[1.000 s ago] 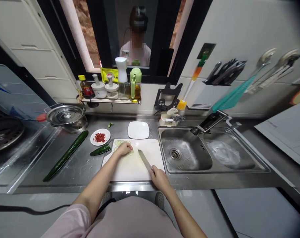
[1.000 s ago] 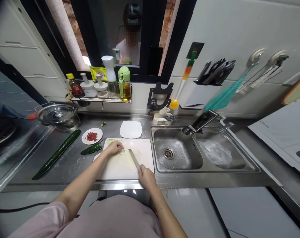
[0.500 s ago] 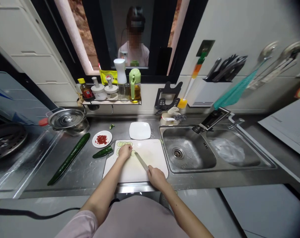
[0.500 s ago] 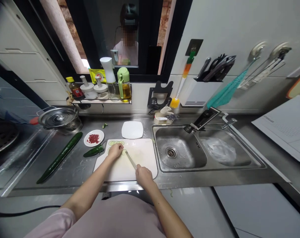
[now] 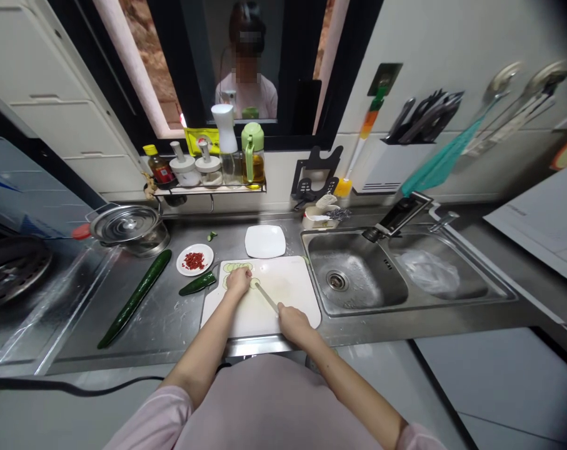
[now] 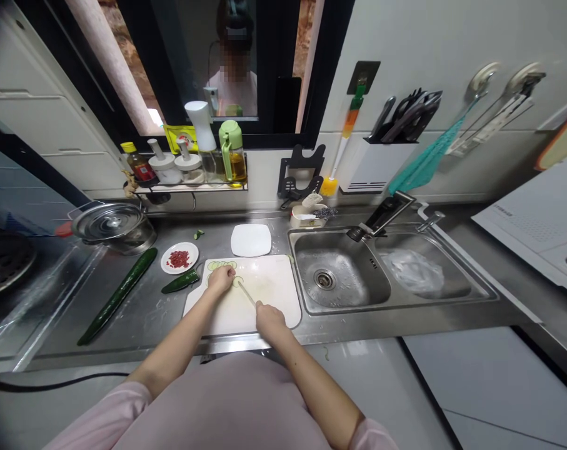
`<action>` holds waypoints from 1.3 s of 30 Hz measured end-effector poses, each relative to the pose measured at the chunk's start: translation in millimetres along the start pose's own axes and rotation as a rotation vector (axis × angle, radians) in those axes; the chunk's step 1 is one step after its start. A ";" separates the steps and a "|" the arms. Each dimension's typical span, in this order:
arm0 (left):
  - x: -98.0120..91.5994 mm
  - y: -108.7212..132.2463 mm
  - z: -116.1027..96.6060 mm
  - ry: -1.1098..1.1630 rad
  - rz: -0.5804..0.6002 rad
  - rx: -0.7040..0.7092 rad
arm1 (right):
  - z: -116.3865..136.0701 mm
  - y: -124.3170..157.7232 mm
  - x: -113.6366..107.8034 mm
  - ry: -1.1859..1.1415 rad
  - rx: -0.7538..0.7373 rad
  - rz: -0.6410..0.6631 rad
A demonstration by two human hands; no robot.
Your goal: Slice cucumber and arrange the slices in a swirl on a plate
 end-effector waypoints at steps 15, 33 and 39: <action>2.2 0.7 2.6 -0.031 0.021 -0.018 | 10.9 -11.4 -4.0 -0.043 -0.004 0.006; 1.2 1.6 4.4 -0.004 0.038 -0.053 | 11.3 -14.7 -3.8 -0.019 0.007 0.022; 1.8 1.8 5.2 0.010 0.042 -0.047 | 12.1 -16.9 -3.3 -0.015 0.006 0.026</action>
Point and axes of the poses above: each hand's wrist, its own y-axis away from the middle knuckle, its own x-axis out of the palm, z = x × y, the point moved 10 cm from there along -y, towards the middle knuckle, and after that the axes turned 14 degrees about x, right-handed, at the moved point
